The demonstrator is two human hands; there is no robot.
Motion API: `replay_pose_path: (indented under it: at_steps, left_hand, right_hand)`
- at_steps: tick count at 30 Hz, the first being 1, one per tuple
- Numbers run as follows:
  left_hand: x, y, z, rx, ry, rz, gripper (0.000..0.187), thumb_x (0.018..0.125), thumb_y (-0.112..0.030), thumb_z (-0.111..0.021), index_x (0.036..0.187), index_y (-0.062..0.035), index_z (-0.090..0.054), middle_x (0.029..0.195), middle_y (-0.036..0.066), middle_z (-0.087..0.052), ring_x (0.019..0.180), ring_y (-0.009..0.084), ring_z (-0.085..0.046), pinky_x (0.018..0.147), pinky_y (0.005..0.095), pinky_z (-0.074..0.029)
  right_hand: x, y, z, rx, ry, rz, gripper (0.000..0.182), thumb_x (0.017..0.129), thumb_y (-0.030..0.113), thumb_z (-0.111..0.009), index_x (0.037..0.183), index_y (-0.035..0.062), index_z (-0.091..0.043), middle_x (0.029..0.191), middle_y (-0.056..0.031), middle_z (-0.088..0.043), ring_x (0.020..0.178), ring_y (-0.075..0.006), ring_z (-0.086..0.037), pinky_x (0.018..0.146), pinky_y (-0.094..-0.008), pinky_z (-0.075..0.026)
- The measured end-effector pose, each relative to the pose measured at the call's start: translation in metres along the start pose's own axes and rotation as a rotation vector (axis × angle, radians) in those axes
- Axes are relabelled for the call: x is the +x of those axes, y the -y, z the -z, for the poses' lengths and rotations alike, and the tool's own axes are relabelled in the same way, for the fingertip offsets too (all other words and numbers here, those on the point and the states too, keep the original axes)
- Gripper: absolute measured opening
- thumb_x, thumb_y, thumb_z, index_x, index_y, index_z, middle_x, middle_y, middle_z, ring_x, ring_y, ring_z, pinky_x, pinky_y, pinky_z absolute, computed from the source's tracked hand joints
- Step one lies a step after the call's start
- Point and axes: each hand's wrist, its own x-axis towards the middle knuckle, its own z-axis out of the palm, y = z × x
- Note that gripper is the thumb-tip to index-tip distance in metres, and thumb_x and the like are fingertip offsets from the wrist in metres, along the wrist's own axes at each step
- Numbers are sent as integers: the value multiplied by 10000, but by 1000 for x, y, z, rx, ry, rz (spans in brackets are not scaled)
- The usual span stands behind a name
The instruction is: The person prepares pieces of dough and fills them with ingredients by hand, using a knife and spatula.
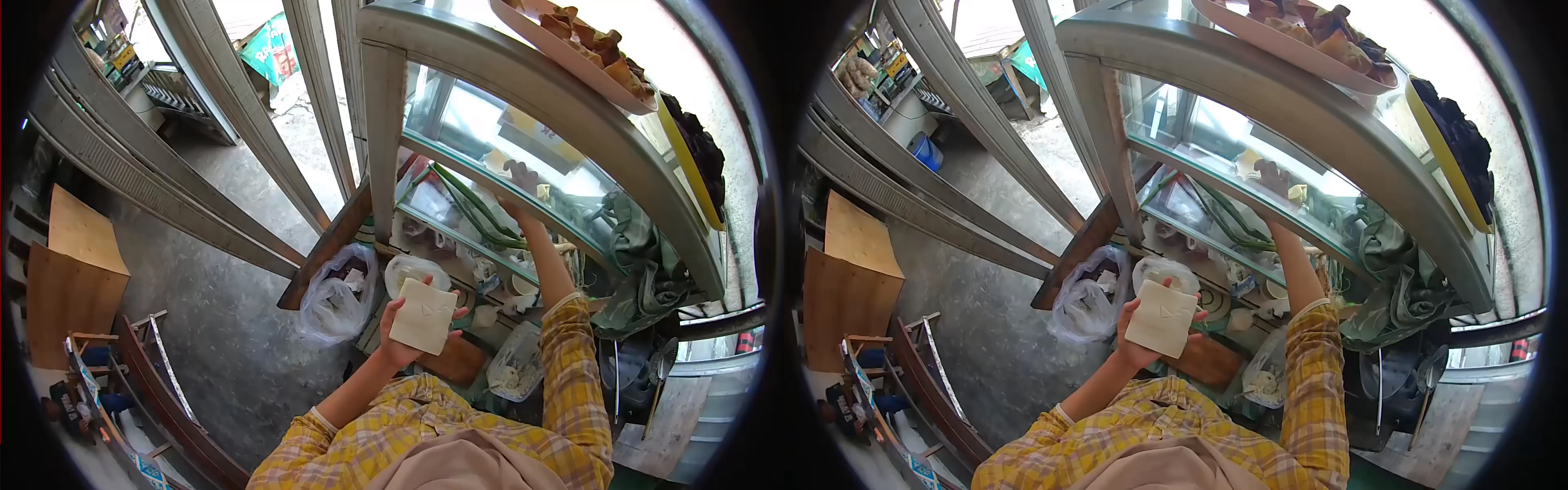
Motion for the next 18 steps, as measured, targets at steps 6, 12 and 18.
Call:
replay_pose_path:
  at_steps: [6,12,18]
  left_hand:
    - [3,0,2,-12,1,10,646,812,-408,-556,1394,-283,-305,1436,177,-270,1313,450,-255,1005,620,-300]
    - [2,1,2,-16,15,9,638,818,-410,-547,1394,-283,-305,1436,178,-269,1312,451,-257,1008,620,-298]
    - [1,2,2,-20,1,5,641,814,-408,-550,1394,-282,-305,1435,176,-272,1312,450,-258,1007,621,-299]
  right_hand:
    - [5,-4,0,-44,248,-202,95,675,272,-637,751,232,-678,1019,-9,-473,1042,-189,-431,812,-426,-329]
    - [6,-11,-9,-56,253,-269,120,675,242,-661,788,264,-698,1002,4,-490,1040,-179,-445,831,-426,-335]
    - [7,-13,-6,-50,279,-311,107,680,237,-654,773,276,-692,997,13,-491,1038,-180,-444,842,-425,-334]
